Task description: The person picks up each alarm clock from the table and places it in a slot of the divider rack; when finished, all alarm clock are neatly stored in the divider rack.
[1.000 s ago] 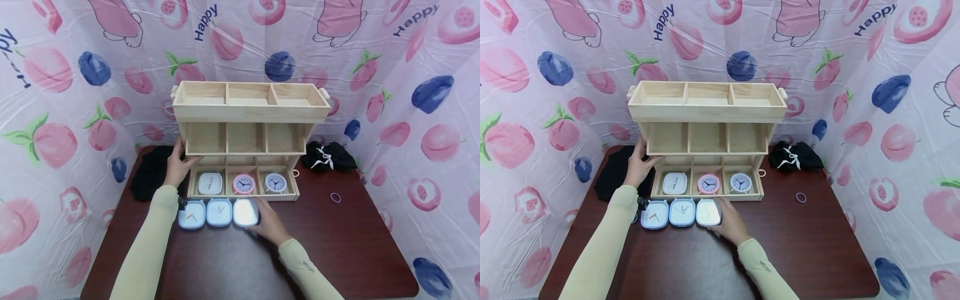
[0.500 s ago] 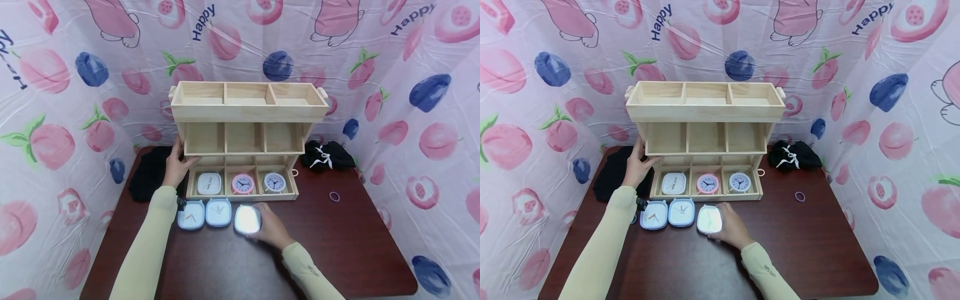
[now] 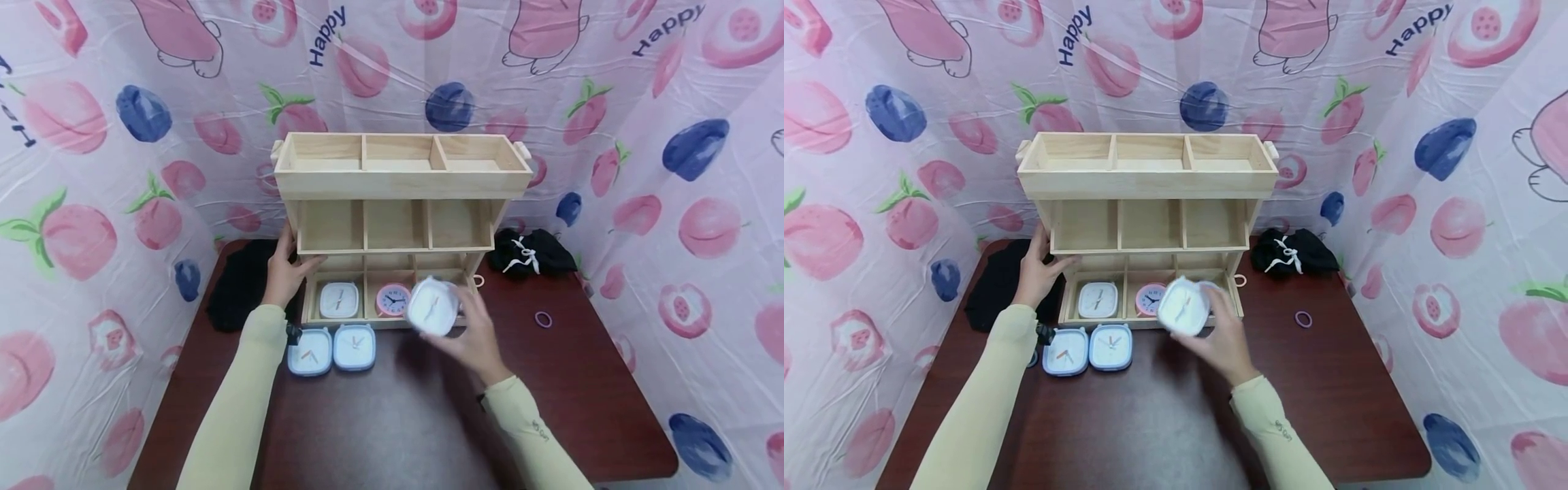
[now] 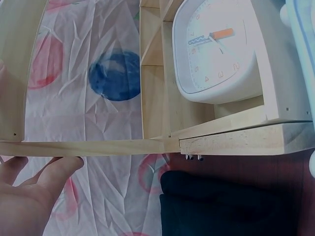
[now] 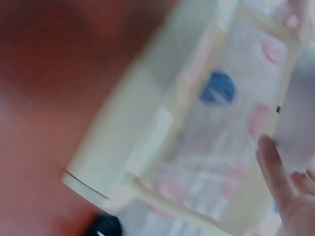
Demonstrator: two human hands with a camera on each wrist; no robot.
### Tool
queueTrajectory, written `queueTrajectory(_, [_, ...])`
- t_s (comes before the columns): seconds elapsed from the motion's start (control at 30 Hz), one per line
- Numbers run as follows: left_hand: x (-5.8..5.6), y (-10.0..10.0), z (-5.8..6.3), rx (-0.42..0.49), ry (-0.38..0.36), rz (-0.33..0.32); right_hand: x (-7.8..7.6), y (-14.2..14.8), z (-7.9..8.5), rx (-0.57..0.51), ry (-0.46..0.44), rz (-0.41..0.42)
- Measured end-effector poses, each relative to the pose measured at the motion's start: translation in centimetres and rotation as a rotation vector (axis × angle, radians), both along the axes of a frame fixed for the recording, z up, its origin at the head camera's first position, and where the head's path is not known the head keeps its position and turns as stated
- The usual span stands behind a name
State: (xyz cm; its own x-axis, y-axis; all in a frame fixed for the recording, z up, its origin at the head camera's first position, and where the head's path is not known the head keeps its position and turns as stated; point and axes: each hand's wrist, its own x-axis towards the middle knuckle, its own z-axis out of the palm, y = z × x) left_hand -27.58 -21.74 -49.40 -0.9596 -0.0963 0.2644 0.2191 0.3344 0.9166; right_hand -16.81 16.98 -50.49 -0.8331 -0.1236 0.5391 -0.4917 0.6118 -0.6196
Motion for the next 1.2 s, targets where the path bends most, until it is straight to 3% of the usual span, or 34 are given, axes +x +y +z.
queueTrajectory(0.13, [-0.1, -0.2, -0.1, -0.003, 0.009, 0.008, -3.6, 0.6, 4.0, -0.109, 0.19, -0.128])
queueTrajectory(0.23, [0.0, -0.3, -0.2, -0.002, 0.008, 0.005, -6.4, 0.8, 5.9, -0.161, 0.23, -0.243])
queueTrajectory(0.4, [0.1, -0.3, -0.4, -0.003, 0.001, 0.001, -10.4, 1.0, 6.9, -0.147, 0.208, -0.35])
queueTrajectory(0.6, [0.0, -0.1, -0.5, -0.007, 0.0, -0.001, -13.1, 0.8, 6.3, -0.033, 0.183, -0.41])
queueTrajectory(0.73, [0.1, 0.1, -0.4, -0.009, 0.001, 0.003, -13.7, 0.5, 5.8, 0.005, 0.179, -0.419])
queueTrajectory(0.97, [0.0, 0.2, -0.1, -0.01, 0.0, 0.011, -13.1, -0.1, 5.1, 0.04, 0.175, -0.437])
queueTrajectory(1.1, [-0.1, 0.2, -0.1, -0.004, -0.001, 0.006, -11.9, -1.0, 4.6, -0.004, 0.265, -0.425])
queueTrajectory(1.2, [-0.1, 0.1, 0.0, -0.001, -0.003, 0.008, -9.9, -2.5, 4.0, -0.037, 0.301, -0.336])
